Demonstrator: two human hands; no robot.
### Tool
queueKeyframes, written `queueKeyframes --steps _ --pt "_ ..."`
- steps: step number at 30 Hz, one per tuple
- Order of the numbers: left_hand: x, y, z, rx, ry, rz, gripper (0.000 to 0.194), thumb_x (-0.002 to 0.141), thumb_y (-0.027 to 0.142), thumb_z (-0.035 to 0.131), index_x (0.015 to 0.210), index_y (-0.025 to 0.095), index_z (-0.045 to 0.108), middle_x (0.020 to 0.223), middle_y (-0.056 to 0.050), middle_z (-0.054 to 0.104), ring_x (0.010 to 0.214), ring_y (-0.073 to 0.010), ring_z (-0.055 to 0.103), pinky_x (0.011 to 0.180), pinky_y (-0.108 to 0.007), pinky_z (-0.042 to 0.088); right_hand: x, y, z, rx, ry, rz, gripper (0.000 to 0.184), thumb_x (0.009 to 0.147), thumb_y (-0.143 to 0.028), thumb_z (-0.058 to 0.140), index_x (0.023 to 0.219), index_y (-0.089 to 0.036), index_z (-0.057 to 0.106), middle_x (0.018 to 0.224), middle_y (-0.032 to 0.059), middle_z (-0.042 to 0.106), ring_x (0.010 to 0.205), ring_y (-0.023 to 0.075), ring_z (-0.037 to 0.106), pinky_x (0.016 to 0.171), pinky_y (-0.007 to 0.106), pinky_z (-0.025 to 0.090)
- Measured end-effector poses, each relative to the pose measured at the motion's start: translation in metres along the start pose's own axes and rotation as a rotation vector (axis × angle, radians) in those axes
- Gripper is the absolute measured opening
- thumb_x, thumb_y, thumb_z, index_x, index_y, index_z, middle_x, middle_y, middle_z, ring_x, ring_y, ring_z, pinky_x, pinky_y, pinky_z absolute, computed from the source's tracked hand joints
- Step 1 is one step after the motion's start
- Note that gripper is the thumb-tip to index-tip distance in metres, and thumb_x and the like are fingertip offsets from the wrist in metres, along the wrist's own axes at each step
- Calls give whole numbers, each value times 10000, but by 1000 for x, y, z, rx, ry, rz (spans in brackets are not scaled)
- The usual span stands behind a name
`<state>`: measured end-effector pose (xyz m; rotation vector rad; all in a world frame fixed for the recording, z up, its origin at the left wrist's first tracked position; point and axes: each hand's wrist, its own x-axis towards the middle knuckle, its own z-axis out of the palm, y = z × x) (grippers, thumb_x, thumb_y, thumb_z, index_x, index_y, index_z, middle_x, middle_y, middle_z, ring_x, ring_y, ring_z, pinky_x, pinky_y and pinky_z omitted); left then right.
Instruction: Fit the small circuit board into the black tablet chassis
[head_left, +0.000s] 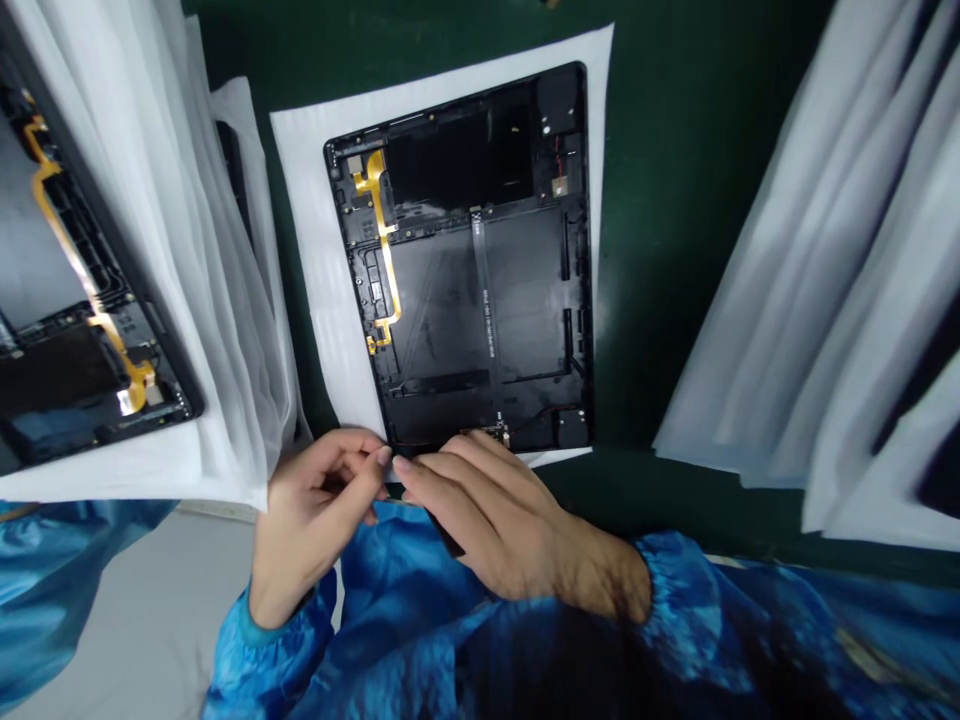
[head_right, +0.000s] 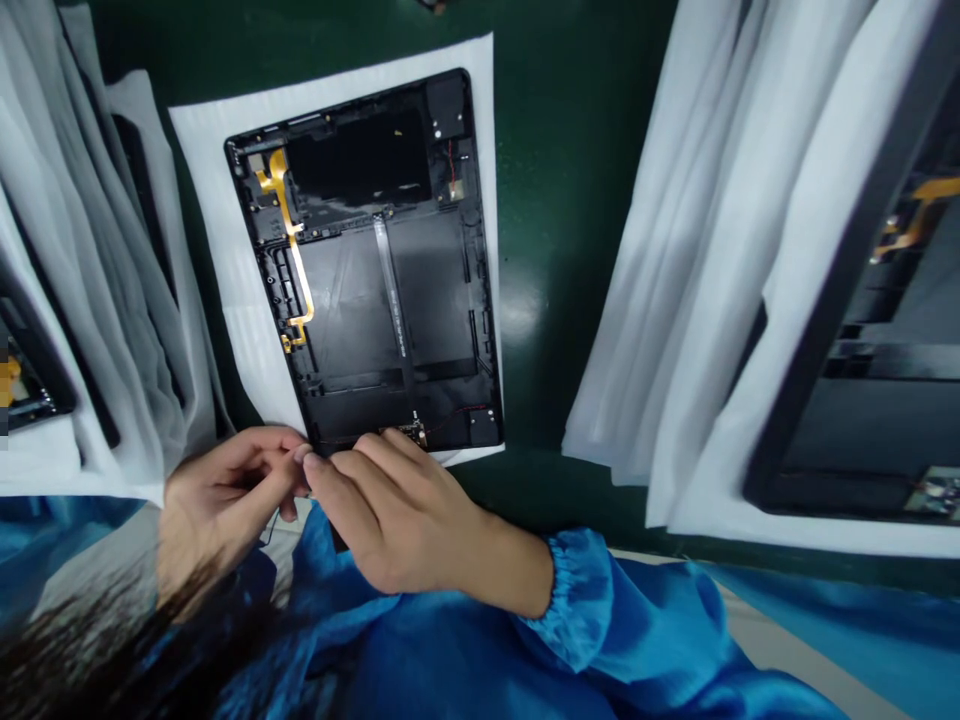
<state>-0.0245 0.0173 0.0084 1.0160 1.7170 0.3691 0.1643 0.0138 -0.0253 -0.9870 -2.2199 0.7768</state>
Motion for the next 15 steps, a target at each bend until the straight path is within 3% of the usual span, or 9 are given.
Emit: queueKeyframes --steps 5,9,15 --pt "0 -2 1 -5 11 -4 165 847 439 664 834 277 692 514 86 602 424 -57 568 423 -99 424 -1 1 4 -100 22 -50 278 920 -143 609 1168 -24 651 879 96 705 767 193 585 662 367 497" --pt "0 -3 3 16 34 8 175 843 445 671 826 272 692 514 81 600 413 -60 553 419 -109 424 -5 2 9 -48 109 -78 345 872 -129 659 1187 12 642 843 102 681 747 203 576 636 372 503" --pt "0 -4 2 32 24 -22 185 850 427 675 844 243 690 541 68 616 419 -67 559 403 -130 397 -5 3 12 119 210 107 247 860 -73 662 1105 -73 630 908 102 701 799 185 614 687 341 562"
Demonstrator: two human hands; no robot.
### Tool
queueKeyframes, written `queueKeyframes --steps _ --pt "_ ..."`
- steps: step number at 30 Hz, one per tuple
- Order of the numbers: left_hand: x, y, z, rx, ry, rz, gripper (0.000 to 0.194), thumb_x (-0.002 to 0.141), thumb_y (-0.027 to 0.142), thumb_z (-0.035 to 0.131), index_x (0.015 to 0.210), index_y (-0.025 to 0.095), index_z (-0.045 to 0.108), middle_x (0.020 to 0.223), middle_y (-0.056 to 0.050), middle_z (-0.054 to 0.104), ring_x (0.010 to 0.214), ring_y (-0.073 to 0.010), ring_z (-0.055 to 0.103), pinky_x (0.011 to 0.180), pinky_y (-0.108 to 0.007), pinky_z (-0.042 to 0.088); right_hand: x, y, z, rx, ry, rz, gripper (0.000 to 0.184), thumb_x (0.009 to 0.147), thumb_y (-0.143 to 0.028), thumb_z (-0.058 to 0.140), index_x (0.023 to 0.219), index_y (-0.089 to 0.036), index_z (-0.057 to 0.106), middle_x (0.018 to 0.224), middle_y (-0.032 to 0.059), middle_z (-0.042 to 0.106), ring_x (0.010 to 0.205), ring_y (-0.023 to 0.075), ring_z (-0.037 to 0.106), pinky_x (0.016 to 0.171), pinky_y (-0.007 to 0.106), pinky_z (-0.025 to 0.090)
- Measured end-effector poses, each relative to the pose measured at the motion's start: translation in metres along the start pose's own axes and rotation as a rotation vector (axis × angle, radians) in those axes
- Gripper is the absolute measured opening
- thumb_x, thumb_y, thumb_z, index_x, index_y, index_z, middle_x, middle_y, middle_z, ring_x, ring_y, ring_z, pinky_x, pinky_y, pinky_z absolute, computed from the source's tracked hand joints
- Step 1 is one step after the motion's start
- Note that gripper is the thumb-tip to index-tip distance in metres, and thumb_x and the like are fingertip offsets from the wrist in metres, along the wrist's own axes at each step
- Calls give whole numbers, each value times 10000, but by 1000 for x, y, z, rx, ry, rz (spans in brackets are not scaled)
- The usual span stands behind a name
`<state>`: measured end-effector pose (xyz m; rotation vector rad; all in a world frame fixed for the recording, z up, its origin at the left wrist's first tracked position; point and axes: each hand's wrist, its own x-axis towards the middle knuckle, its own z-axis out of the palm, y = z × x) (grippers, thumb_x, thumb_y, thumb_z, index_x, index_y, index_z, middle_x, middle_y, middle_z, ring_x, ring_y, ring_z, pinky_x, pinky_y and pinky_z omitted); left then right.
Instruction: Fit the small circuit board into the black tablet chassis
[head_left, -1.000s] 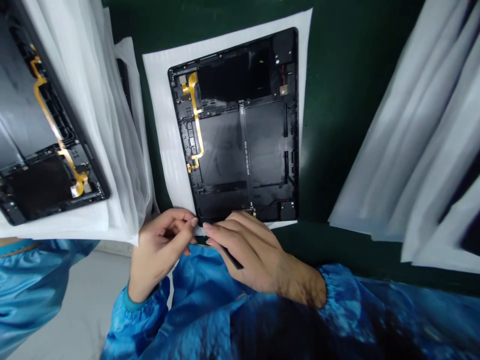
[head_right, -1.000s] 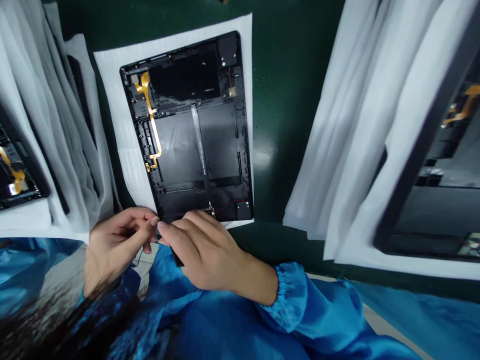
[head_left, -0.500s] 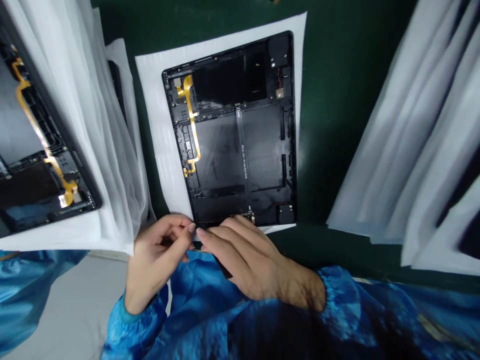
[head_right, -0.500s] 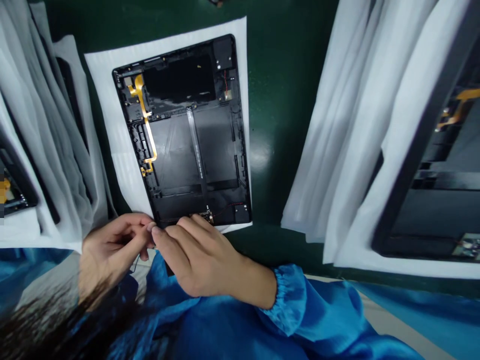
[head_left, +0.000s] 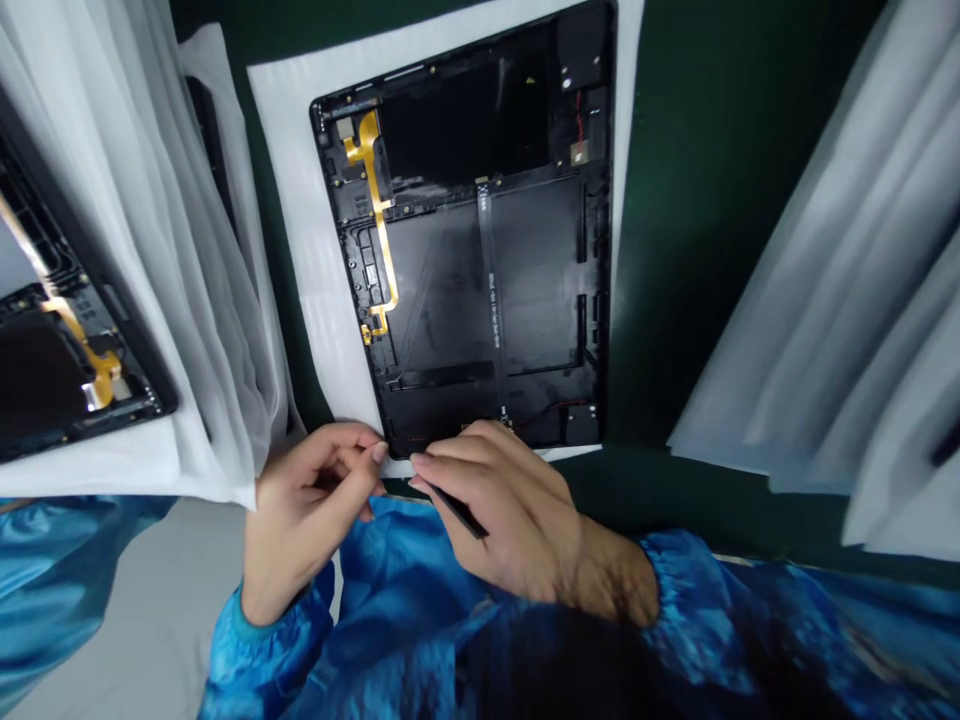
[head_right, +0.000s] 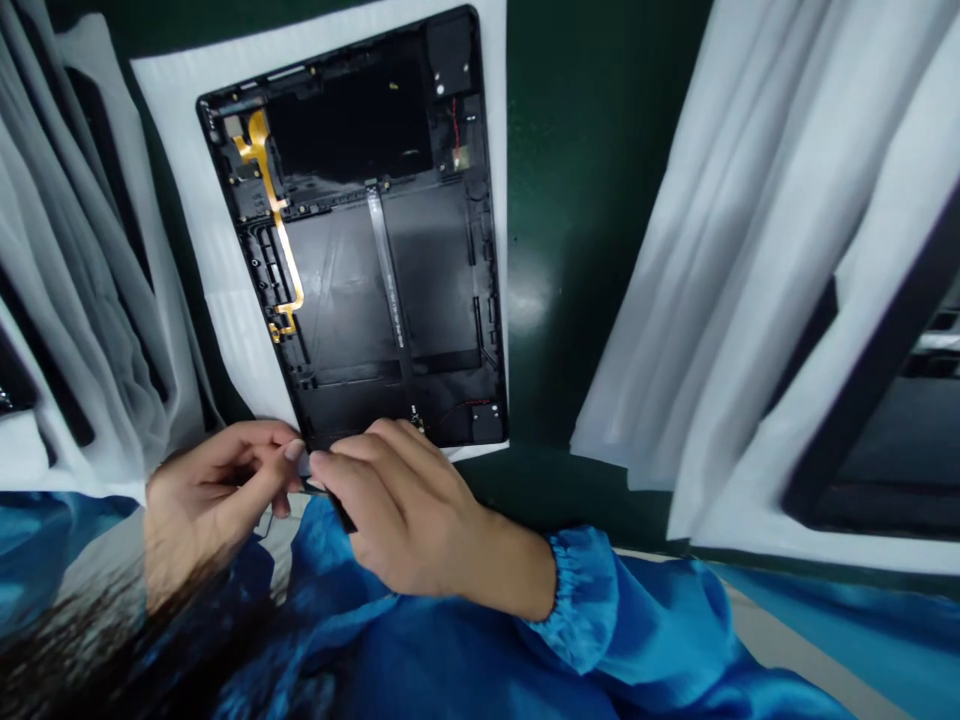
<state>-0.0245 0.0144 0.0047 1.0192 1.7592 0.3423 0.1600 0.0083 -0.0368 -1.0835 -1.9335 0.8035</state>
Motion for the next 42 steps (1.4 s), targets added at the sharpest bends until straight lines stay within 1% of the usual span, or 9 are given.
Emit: queueKeyframes --steps 4,7,13,16,24,28,33,37,42 --pt "-1 1 0 -14 4 -6 172 847 413 680 844 242 691 553 69 624 421 -68 567 407 -131 401 2 0 4 10 32 57 219 871 -62 654 1076 -124 614 896 88 712 758 171 620 667 335 565" --pt "-2 3 0 -26 7 -11 159 845 397 681 831 238 689 555 70 624 424 -65 570 414 -126 411 3 0 5 -5 45 36 235 852 -45 672 1069 -117 619 889 96 713 745 175 616 658 338 554" --pt "-2 4 1 -27 9 -11 151 851 393 679 843 243 691 558 77 628 434 -50 572 426 -102 409 4 0 3 7 14 -11 256 814 16 671 1054 -67 638 873 115 694 737 181 598 638 339 527" --pt "-2 4 0 -25 8 -6 151 855 393 675 840 244 690 529 77 617 427 -52 562 429 -105 409 3 2 4 6 19 -25 256 814 27 656 1047 -76 644 872 112 687 730 175 576 636 336 518" --pt "-2 4 1 -17 6 -28 166 851 410 672 834 246 691 524 70 618 422 -69 554 418 -133 406 4 0 0 45 -10 0 297 792 68 618 1045 -86 639 892 130 704 759 196 580 649 362 529" --pt "-3 4 2 -20 14 -38 183 845 423 677 836 241 695 538 65 615 423 -72 556 423 -139 421 4 -2 -1 20 -19 21 263 838 23 615 1070 -100 625 908 121 697 774 191 605 677 357 548" --pt "-2 6 2 -33 21 -44 197 837 432 680 823 235 697 529 57 614 422 -84 559 423 -149 432 3 1 1 26 -3 -22 266 831 0 661 1086 -71 640 907 127 698 761 189 608 661 347 536" --pt "-1 5 3 -31 27 -44 208 837 441 681 825 235 698 535 55 620 425 -83 555 425 -151 427 6 1 -1 -7 -43 -31 225 844 1 649 1057 -71 647 889 114 709 750 178 594 652 338 524" --pt "-4 3 4 -13 61 -34 208 842 447 683 827 241 696 548 62 612 429 -72 549 442 -145 436 8 0 -2 -20 -36 -42 178 848 -29 669 1019 -76 660 879 110 709 727 176 596 625 337 508"
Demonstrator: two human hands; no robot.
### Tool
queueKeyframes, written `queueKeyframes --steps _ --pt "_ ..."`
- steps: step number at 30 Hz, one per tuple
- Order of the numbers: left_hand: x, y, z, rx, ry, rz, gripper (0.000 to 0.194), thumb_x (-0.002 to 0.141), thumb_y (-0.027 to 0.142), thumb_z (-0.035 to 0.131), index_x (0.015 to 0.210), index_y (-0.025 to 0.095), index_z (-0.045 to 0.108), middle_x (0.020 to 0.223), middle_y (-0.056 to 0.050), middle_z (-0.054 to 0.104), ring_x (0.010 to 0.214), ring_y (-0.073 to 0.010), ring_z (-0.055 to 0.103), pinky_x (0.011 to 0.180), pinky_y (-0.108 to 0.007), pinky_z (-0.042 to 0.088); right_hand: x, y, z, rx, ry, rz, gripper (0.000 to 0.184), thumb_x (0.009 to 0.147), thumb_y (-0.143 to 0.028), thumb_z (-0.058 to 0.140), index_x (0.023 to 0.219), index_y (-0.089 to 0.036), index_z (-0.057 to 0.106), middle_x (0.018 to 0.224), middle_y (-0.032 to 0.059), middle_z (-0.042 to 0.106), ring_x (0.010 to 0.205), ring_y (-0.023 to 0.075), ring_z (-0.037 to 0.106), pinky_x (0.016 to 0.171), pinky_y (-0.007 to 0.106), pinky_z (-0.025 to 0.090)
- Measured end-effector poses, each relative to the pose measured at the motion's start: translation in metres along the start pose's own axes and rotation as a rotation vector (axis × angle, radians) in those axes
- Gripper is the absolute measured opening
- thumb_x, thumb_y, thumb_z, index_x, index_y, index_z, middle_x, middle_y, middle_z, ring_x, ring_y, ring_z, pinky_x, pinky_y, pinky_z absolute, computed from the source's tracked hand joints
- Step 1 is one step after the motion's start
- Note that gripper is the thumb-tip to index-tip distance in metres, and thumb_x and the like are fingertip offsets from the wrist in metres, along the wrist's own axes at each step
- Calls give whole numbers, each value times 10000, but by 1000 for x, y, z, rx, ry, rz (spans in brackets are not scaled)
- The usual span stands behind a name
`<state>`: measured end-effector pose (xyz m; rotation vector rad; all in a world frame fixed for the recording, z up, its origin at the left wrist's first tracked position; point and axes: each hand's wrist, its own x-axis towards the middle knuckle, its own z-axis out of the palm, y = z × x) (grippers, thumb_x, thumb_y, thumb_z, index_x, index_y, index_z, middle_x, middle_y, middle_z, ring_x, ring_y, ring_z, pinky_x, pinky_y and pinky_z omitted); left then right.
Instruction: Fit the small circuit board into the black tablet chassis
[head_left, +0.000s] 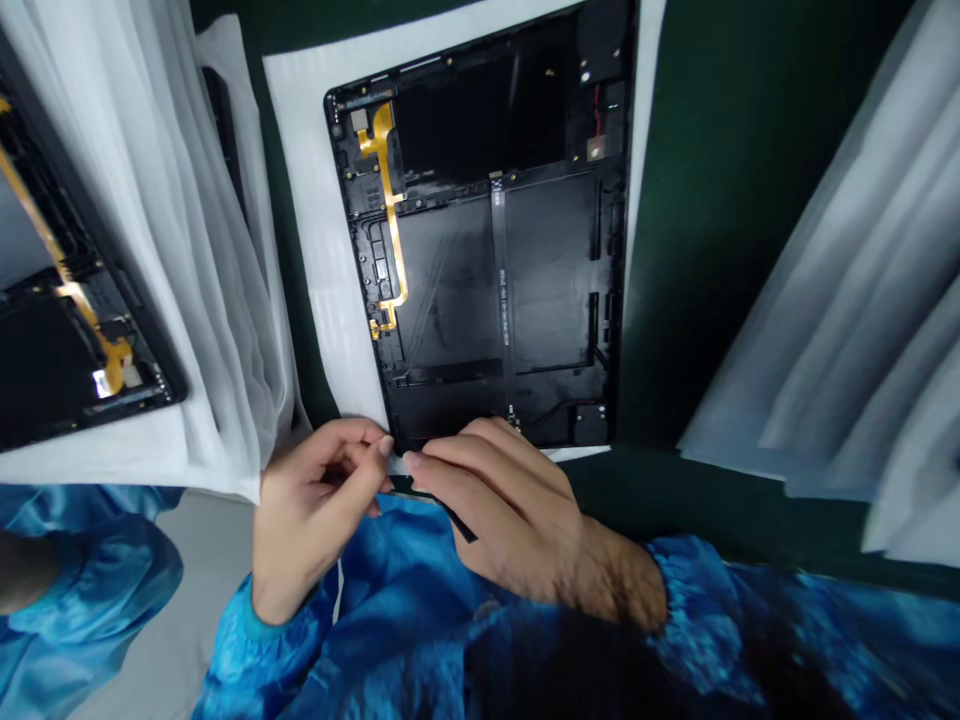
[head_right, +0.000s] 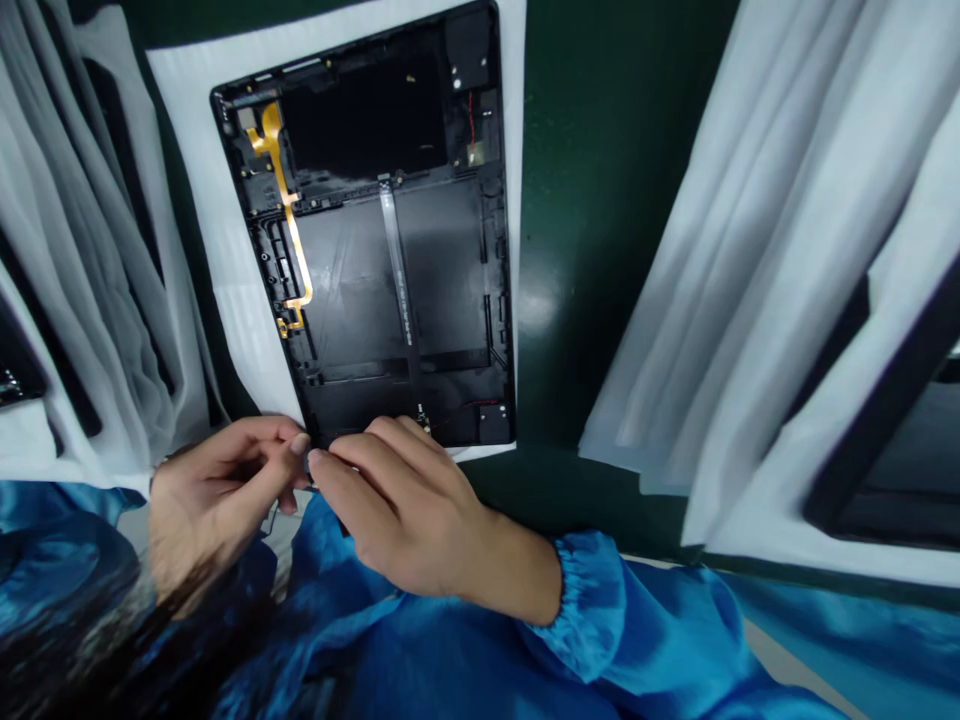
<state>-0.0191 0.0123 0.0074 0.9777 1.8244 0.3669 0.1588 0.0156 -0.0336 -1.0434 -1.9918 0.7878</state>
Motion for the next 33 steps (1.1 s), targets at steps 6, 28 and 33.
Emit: queueKeyframes --steps 6,28,33 --pt "0 0 0 -7 2 -22 229 845 465 677 831 237 697 551 52 612 431 -81 549 429 -155 438 -4 2 4 -3 -8 19 177 870 -62 657 1038 -119 649 895 78 709 721 163 596 625 331 508" --pt "3 -11 -6 -25 -76 166 104 886 347 645 867 252 684 564 85 615 425 -47 548 433 -119 414 15 -11 -11 -3 -111 248 106 920 -106 586 857 -171 642 766 13 687 703 126 639 671 258 514" --pt "3 -14 -5 -21 -67 189 78 897 329 635 871 267 675 569 97 611 427 -34 547 428 -103 401 24 -13 -19 -243 -314 248 204 932 -141 498 792 -148 647 661 10 609 594 146 573 546 302 382"
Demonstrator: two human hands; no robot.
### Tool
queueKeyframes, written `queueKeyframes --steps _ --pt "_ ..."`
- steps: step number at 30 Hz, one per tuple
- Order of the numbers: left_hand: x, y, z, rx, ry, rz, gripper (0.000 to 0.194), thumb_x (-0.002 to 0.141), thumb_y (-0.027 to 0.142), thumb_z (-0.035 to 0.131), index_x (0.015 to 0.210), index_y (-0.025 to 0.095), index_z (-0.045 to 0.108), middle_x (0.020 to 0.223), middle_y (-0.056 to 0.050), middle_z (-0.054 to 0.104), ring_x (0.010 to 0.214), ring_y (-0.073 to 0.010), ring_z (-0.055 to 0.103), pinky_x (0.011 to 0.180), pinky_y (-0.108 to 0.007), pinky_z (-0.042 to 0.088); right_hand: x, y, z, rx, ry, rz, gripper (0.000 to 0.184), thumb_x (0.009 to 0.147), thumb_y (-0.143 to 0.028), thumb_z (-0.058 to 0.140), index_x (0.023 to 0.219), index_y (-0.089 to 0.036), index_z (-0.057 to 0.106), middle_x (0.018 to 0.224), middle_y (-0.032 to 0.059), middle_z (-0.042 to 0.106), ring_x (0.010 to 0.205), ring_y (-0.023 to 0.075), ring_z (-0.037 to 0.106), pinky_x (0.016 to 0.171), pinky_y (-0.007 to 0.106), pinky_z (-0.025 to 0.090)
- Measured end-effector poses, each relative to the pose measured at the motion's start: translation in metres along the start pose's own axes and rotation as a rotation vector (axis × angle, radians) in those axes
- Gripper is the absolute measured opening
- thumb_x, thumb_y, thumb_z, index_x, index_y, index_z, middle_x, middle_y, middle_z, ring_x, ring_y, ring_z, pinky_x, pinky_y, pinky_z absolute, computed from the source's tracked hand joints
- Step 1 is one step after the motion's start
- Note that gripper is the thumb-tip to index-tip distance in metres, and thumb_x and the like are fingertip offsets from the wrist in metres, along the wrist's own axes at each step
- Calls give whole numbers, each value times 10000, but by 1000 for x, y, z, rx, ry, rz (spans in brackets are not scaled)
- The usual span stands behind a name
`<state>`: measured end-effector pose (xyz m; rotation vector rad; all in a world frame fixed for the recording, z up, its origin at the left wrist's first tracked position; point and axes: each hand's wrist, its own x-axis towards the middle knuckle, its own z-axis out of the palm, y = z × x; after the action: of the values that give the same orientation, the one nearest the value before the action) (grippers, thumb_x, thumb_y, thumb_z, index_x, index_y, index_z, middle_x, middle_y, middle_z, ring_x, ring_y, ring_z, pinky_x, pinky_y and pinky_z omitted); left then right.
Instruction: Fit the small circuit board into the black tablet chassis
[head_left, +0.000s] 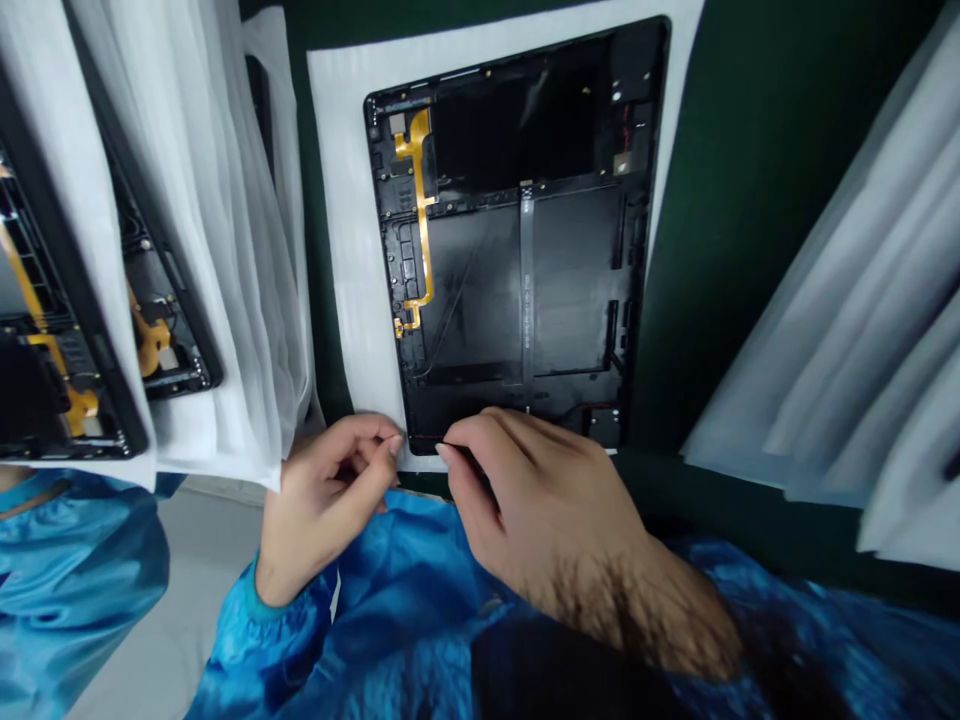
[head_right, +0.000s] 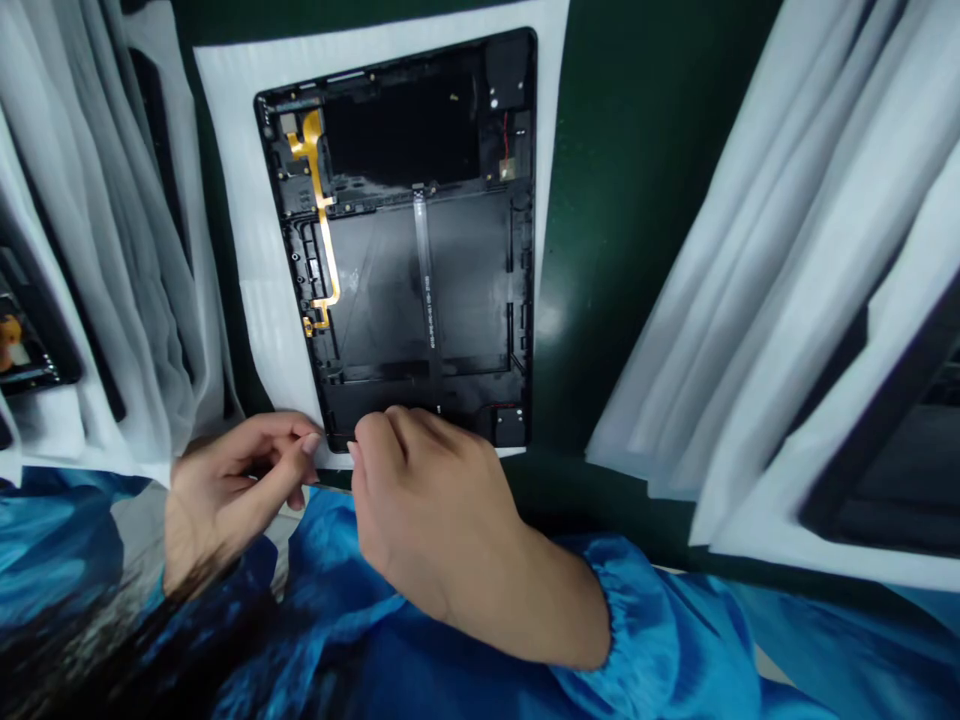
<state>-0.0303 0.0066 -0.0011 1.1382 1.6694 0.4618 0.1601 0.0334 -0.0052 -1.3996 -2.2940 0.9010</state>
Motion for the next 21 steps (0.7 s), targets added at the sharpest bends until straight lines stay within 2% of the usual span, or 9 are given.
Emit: queueKeyframes --steps 5,10,16,21 --pt "1 0 0 9 3 45 75 908 319 625 875 266 665 542 105 581 427 -29 539 428 -101 388 7 -1 -5 15 -70 20 240 953 -203 475 798 -161 653 642 -16 588 572 133 555 549 306 339" --pt "1 1 -1 28 -6 67 86 915 319 614 886 254 663 555 99 588 428 -32 544 409 -107 372 11 2 -7 -55 -73 -35 311 1013 -292 473 793 -180 662 665 -24 610 580 133 560 534 306 316" --pt "2 0 -1 34 -11 79 92 919 314 604 873 254 657 557 100 588 434 -30 554 433 -92 400 12 2 -6 -26 -156 3 253 982 -220 473 820 -176 663 707 -17 624 603 132 576 537 298 297" --pt "2 1 -1 57 11 109 79 920 302 607 873 263 657 528 110 575 419 -21 532 442 -82 395 13 1 -5 -39 -142 28 273 967 -235 483 730 -188 608 639 -34 587 542 120 507 525 298 259"
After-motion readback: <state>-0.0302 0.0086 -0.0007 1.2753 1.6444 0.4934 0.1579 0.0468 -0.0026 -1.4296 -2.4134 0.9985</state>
